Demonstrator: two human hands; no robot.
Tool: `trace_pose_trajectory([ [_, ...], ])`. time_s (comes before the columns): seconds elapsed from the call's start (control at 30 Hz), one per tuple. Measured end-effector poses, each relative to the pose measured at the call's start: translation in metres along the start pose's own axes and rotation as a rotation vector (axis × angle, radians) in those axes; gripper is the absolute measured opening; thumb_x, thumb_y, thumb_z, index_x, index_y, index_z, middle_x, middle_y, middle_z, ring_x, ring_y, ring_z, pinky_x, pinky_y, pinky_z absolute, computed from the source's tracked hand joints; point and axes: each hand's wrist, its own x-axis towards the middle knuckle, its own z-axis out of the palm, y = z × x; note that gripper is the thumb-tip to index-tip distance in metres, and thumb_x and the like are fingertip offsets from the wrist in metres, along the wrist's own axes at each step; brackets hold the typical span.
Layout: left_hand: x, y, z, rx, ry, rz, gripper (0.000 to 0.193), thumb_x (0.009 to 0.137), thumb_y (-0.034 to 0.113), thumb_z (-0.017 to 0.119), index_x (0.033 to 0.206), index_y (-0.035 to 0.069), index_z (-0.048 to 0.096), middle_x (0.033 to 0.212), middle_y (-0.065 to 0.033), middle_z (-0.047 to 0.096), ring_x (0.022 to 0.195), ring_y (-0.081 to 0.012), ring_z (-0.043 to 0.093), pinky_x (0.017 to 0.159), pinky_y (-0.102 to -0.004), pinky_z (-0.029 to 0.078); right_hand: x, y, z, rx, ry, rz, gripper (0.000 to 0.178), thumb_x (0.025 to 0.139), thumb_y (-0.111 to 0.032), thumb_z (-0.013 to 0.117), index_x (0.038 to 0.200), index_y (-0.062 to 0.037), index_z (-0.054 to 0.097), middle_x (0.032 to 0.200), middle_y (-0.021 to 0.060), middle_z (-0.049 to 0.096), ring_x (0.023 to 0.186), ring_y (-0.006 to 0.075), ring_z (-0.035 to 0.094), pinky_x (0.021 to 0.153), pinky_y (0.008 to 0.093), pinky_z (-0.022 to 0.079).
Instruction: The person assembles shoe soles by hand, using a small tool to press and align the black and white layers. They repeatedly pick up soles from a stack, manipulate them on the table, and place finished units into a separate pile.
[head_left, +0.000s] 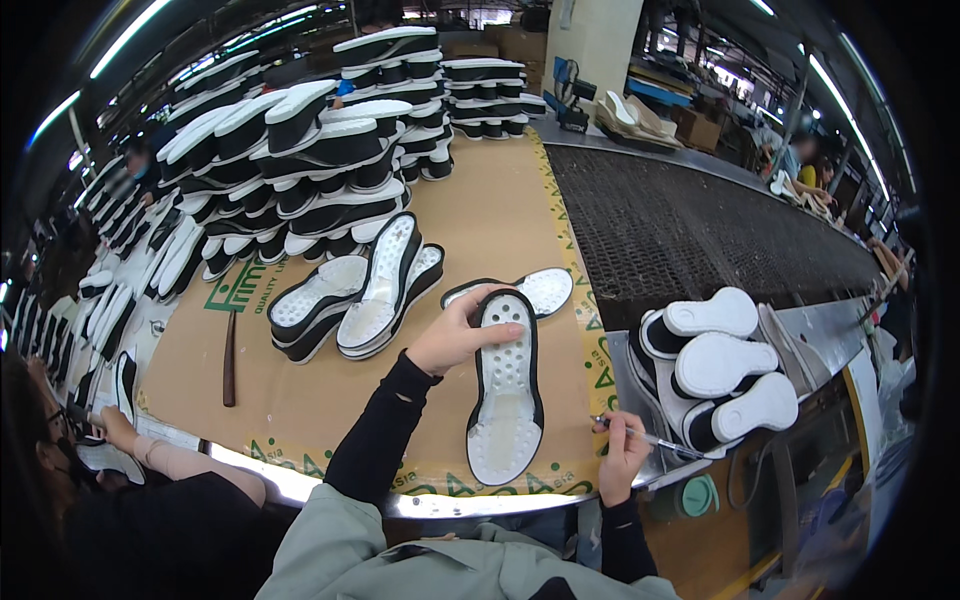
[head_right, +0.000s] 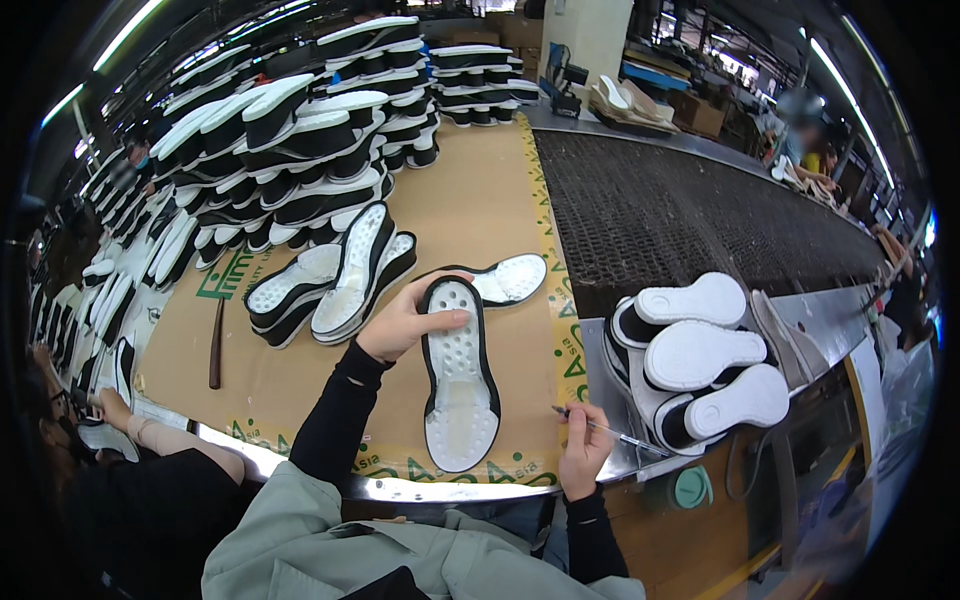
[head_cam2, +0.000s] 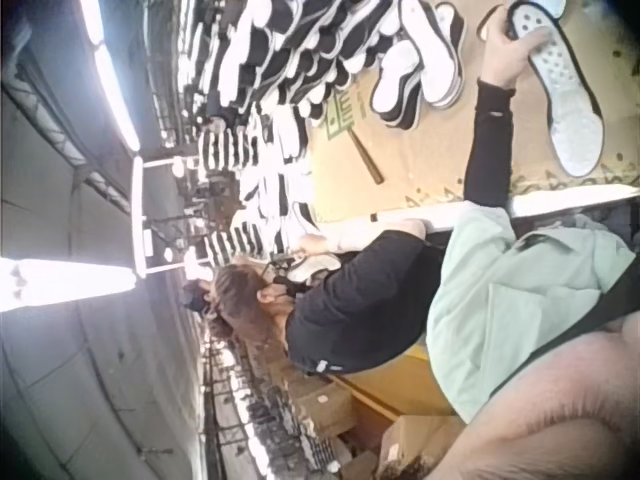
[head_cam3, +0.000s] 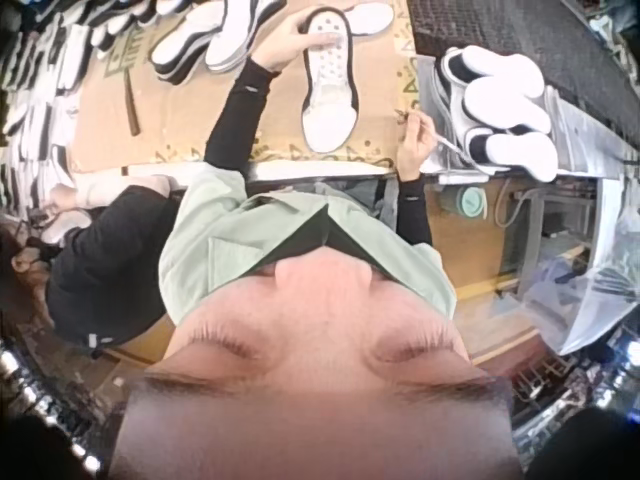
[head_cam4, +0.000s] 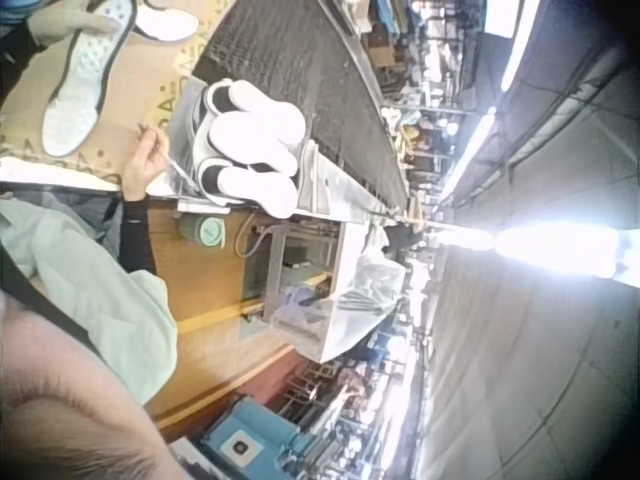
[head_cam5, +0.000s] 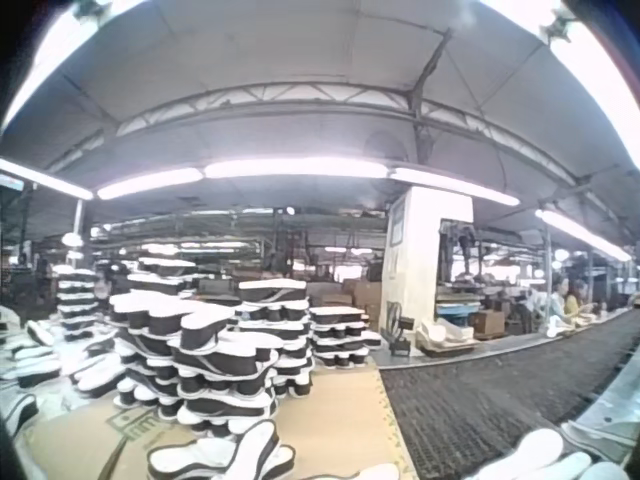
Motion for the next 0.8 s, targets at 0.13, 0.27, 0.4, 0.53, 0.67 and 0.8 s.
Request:
trace_pose_trajectory([
  [0.13,0.007,-0.016,0.004,-0.171,0.320,0.065,0.049,0.082,0.015,0.077,0.122,0.002,0.052,0.105,-0.0049,0.064,0.091,-0.0127,0.064,0.080,-0.0272,0.052,0.000,0.009,-0.004,0.035,0.030,0.082,0.018,0.100,-0.016,0.052,0.095,-0.0011,0.060,0.083,0.0021,0.060,0.075,0.0077,0.058,0.073,0.0226,0.045],
  [0.27,0.021,-0.010,0.000,-0.363,0.779,0.145,0.063,0.084,0.020,0.073,0.132,0.005,0.035,0.112,-0.0105,0.058,0.097,-0.0161,0.062,0.074,-0.0327,0.054,0.003,0.011,0.000,0.108,0.056,0.108,0.017,0.099,-0.015,0.054,0.094,-0.0001,0.060,0.083,0.0035,0.062,0.074,0.0088,0.059,0.072,0.0228,0.046],
  [0.4,0.061,-0.068,-0.025,0.458,0.810,0.259,0.061,0.080,0.035,0.076,0.124,0.001,0.050,0.114,-0.0170,0.056,0.107,-0.0264,0.056,0.092,-0.0391,0.046,0.002,0.014,-0.009,0.104,0.058,0.111,0.018,0.100,-0.017,0.052,0.094,-0.0025,0.059,0.082,0.0008,0.059,0.073,0.0074,0.057,0.072,0.0223,0.045],
  [0.53,0.052,-0.073,-0.027,0.680,0.855,0.237,0.066,0.078,0.043,0.075,0.118,-0.005,0.055,0.117,-0.0244,0.055,0.112,-0.0344,0.052,0.097,-0.0400,0.042,0.002,0.012,-0.006,0.114,0.030,0.117,0.017,0.100,-0.017,0.053,0.094,-0.0026,0.059,0.082,0.0007,0.059,0.072,0.0074,0.057,0.072,0.0219,0.045],
  [0.67,0.039,-0.082,-0.042,0.546,0.665,0.355,0.087,0.067,0.038,0.086,0.133,-0.002,0.045,0.128,-0.0205,0.054,0.121,-0.0274,0.052,0.103,-0.0356,0.040,0.002,0.016,-0.006,0.142,0.048,0.109,0.015,0.098,-0.013,0.055,0.093,0.0003,0.061,0.081,0.0035,0.062,0.073,0.0090,0.059,0.071,0.0233,0.046],
  [0.8,0.031,-0.087,-0.051,0.692,0.508,0.348,0.094,0.054,0.030,0.093,0.131,0.002,0.047,0.113,-0.0163,0.064,0.109,-0.0265,0.062,0.096,-0.0359,0.047,0.005,0.018,-0.010,0.092,0.016,0.099,0.017,0.098,-0.014,0.054,0.092,0.0004,0.060,0.078,0.0027,0.061,0.071,0.0089,0.058,0.070,0.0233,0.046],
])
